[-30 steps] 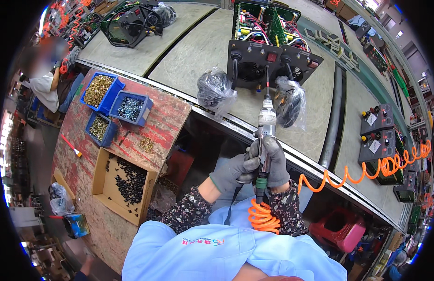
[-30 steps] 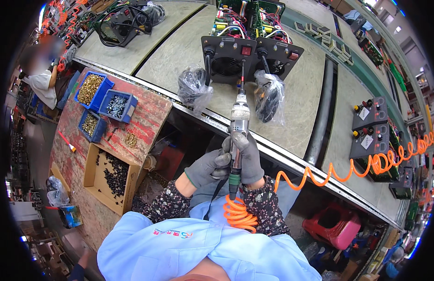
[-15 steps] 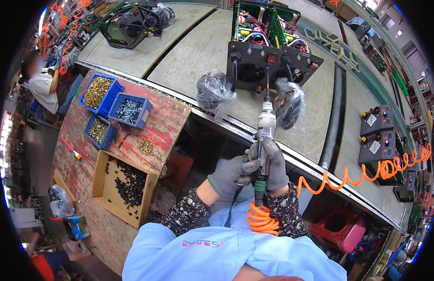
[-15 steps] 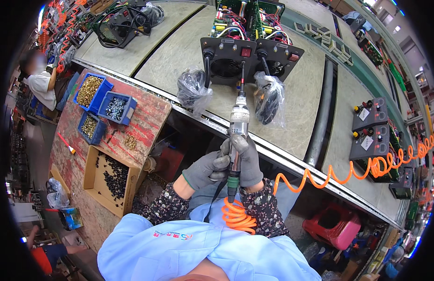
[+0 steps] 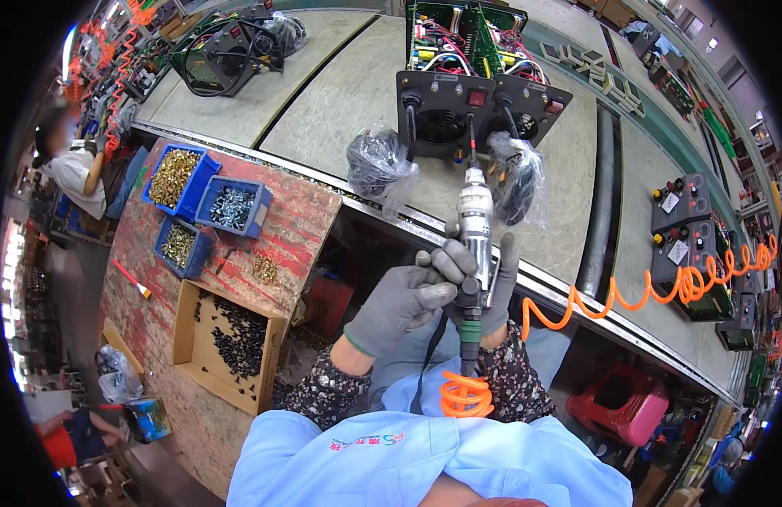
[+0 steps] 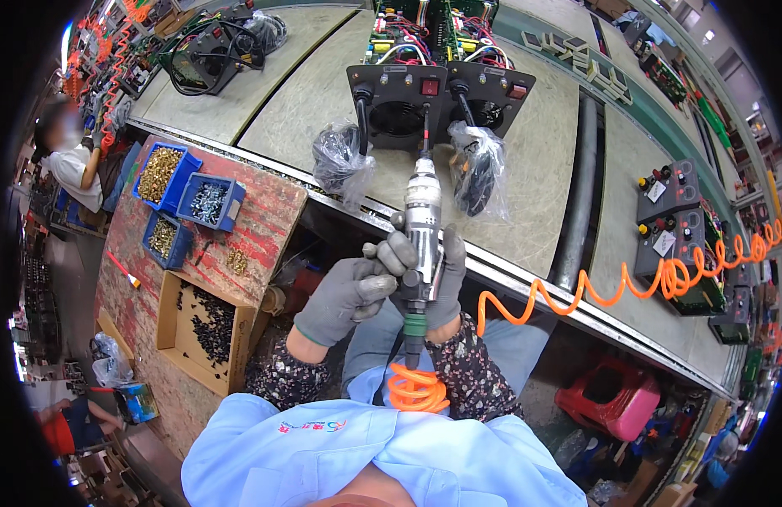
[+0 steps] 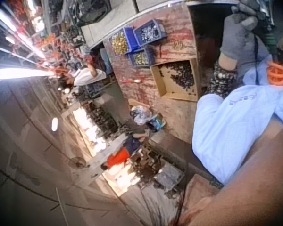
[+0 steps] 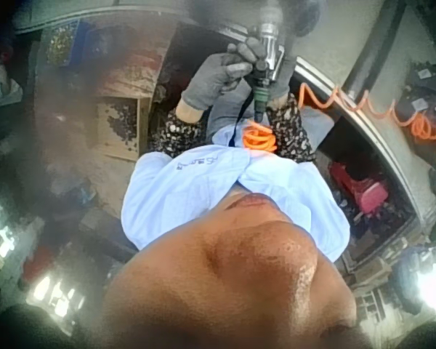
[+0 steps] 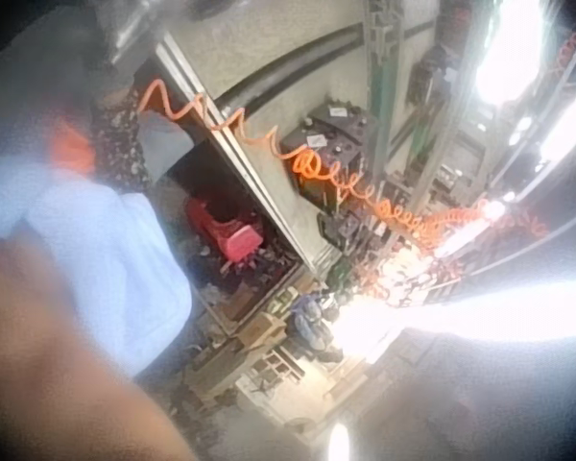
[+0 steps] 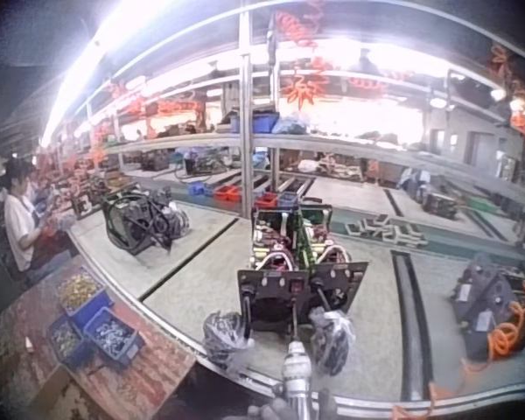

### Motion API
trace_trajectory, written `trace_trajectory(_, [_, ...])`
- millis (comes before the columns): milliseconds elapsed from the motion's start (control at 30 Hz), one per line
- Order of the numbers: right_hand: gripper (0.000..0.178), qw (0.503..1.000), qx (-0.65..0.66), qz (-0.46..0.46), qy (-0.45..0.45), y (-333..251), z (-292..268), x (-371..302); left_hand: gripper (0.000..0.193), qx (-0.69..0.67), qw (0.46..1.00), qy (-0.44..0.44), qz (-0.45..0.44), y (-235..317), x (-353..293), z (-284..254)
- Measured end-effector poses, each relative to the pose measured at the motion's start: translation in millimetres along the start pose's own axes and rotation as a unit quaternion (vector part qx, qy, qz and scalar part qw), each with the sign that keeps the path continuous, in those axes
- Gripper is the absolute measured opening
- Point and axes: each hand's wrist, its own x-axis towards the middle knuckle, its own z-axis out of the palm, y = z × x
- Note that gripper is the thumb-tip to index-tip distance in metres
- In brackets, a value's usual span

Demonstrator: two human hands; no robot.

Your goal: Assemble electronic components into a chassis using an electric screwdriver on a production line.

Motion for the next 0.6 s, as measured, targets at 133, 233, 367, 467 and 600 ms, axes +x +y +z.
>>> trace_trajectory(133, [0.058, 0.993, -0.113, -0.005, -0.018, 6.5, -10.7, 8.3, 0.025, 0.025, 0.999, 0.035, -0.006, 1.1, -3.3, -8.9])
trace_trajectory(233, [0.058, 0.990, -0.142, -0.003, -0.011, 8.3, -15.0, 10.7, 0.026, -0.009, 0.999, 0.039, -0.004, -0.1, -4.5, -13.5])
trace_trajectory(367, [0.053, 0.985, -0.174, 0.006, -0.010, 8.7, -16.5, 10.2, 0.025, 0.006, 1.000, 0.027, 0.003, -0.8, -4.4, -18.4])
trace_trajectory(467, [0.047, 0.979, -0.203, 0.009, -0.005, 6.0, -13.4, 7.6, 0.023, 0.070, 0.998, 0.004, -0.008, 1.1, 0.3, -30.7])
trace_trajectory(600, [0.045, 0.933, -0.358, 0.041, 0.010, -9.0, -4.8, -13.4, 0.020, 0.132, 0.990, 0.024, -0.052, 8.0, 17.5, -43.0])
